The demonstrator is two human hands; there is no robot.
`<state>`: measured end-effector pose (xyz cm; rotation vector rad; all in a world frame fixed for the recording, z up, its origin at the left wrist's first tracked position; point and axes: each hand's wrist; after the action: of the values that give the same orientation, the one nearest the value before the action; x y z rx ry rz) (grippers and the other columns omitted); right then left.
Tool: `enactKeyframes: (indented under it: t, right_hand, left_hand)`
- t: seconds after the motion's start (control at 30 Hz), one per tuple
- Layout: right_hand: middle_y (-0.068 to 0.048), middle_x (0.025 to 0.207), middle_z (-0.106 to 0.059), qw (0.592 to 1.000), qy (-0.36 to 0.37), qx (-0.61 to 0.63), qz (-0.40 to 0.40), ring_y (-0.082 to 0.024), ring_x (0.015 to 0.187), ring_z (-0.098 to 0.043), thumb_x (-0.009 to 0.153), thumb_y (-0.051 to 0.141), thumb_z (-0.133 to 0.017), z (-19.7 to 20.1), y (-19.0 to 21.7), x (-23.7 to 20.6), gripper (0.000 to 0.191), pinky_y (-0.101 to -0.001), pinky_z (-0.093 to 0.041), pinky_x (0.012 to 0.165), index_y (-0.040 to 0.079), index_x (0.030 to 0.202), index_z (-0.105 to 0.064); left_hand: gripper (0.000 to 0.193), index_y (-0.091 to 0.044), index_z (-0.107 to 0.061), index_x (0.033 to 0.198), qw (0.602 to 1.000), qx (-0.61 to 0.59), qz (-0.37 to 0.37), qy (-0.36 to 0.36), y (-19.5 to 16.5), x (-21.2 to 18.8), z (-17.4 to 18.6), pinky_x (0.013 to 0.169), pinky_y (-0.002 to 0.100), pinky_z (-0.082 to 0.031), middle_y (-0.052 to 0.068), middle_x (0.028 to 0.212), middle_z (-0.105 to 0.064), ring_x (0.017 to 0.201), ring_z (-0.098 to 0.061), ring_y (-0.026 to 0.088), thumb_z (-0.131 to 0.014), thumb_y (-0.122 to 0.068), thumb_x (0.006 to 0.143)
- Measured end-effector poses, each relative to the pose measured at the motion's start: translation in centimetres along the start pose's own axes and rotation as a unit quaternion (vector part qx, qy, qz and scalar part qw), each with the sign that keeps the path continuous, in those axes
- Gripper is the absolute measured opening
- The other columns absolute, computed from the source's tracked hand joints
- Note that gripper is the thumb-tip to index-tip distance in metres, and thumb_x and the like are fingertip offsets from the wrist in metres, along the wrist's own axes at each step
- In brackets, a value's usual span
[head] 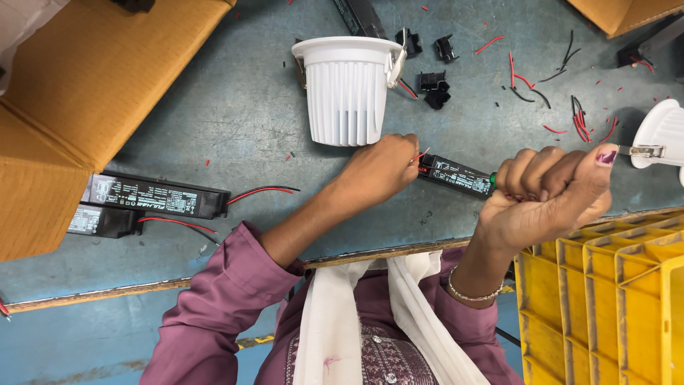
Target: The person assembles LED light fixtures by connecting wires to power drivers and securing them with a screwdriver. They handle multiple light housings and drivers, placing completed units into a yellow crate.
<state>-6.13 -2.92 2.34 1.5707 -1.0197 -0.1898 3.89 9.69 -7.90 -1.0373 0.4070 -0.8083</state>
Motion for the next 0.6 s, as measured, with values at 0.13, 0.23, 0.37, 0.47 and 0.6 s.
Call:
enactKeyframes:
  t: [0.13, 0.23, 0.37, 0.47, 0.6]
  right_hand:
    - [0.001, 0.053, -0.020, 1.000, -0.002, 0.000, -0.001, -0.006, 0.042, -0.012, 0.116, 0.036, -0.054, -0.1, 0.1, 0.0, 0.061, -0.0282, -0.012, 0.041, 0.012, 0.070, -0.023]
    - [0.002, 0.052, -0.019, 1.000, -0.010, -0.002, -0.002, -0.006, 0.042, -0.012, 0.114, 0.035, -0.055, -0.1, 0.1, 0.0, 0.057, -0.0268, -0.010, 0.039, 0.013, 0.072, -0.023]
    - [0.002, 0.053, -0.019, 1.000, -0.005, -0.002, 0.004, -0.006, 0.042, -0.012, 0.115, 0.036, -0.054, 0.1, -0.1, -0.1, 0.060, -0.0280, -0.011, 0.041, 0.013, 0.070, -0.022]
    - [0.001, 0.053, -0.019, 1.000, -0.004, 0.005, 0.001, -0.007, 0.042, -0.011, 0.116, 0.036, -0.052, 0.5, 0.0, -0.1, 0.059, -0.0284, -0.012, 0.042, 0.012, 0.070, -0.023]
    - [0.001, 0.052, -0.020, 1.000, -0.019, 0.023, -0.008, -0.007, 0.041, -0.011, 0.114, 0.034, -0.048, 0.9, 0.6, 0.1, 0.051, -0.0278, -0.011, 0.040, 0.013, 0.073, -0.024]
  left_hand:
    - [0.019, 0.005, -0.060, 0.092, 1.000, 0.011, 0.000, 0.000, -0.1, 0.1, -0.1, 0.069, 0.051, -0.054, 0.024, 0.085, -0.069, 0.080, -0.069, 0.043, -0.060, -0.014, 0.090]
    - [0.020, 0.005, -0.060, 0.092, 1.000, 0.012, 0.010, 0.005, 0.0, 0.1, -0.3, 0.070, 0.051, -0.055, 0.024, 0.085, -0.070, 0.081, -0.069, 0.043, -0.060, -0.014, 0.092]
    - [0.019, 0.006, -0.060, 0.093, 1.000, 0.016, -0.013, -0.013, 0.1, 0.1, -0.8, 0.070, 0.051, -0.055, 0.024, 0.088, -0.070, 0.081, -0.069, 0.044, -0.059, -0.013, 0.092]
    - [0.018, 0.005, -0.060, 0.095, 1.000, 0.021, -0.004, -0.002, 0.3, 0.0, -1.0, 0.072, 0.051, -0.055, 0.025, 0.089, -0.070, 0.083, -0.069, 0.044, -0.058, -0.013, 0.094]
    - [0.018, 0.004, -0.060, 0.098, 1.000, 0.001, -0.010, -0.019, 0.2, -0.4, -1.0, 0.074, 0.052, -0.054, 0.024, 0.091, -0.070, 0.086, -0.069, 0.044, -0.058, -0.013, 0.094]
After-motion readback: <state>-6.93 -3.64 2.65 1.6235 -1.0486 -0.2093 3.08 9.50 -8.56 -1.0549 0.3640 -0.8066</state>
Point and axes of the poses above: each hand's wrist, its own x-axis towards the middle knuckle, its own z-axis out of the back of the hand, y = z × x
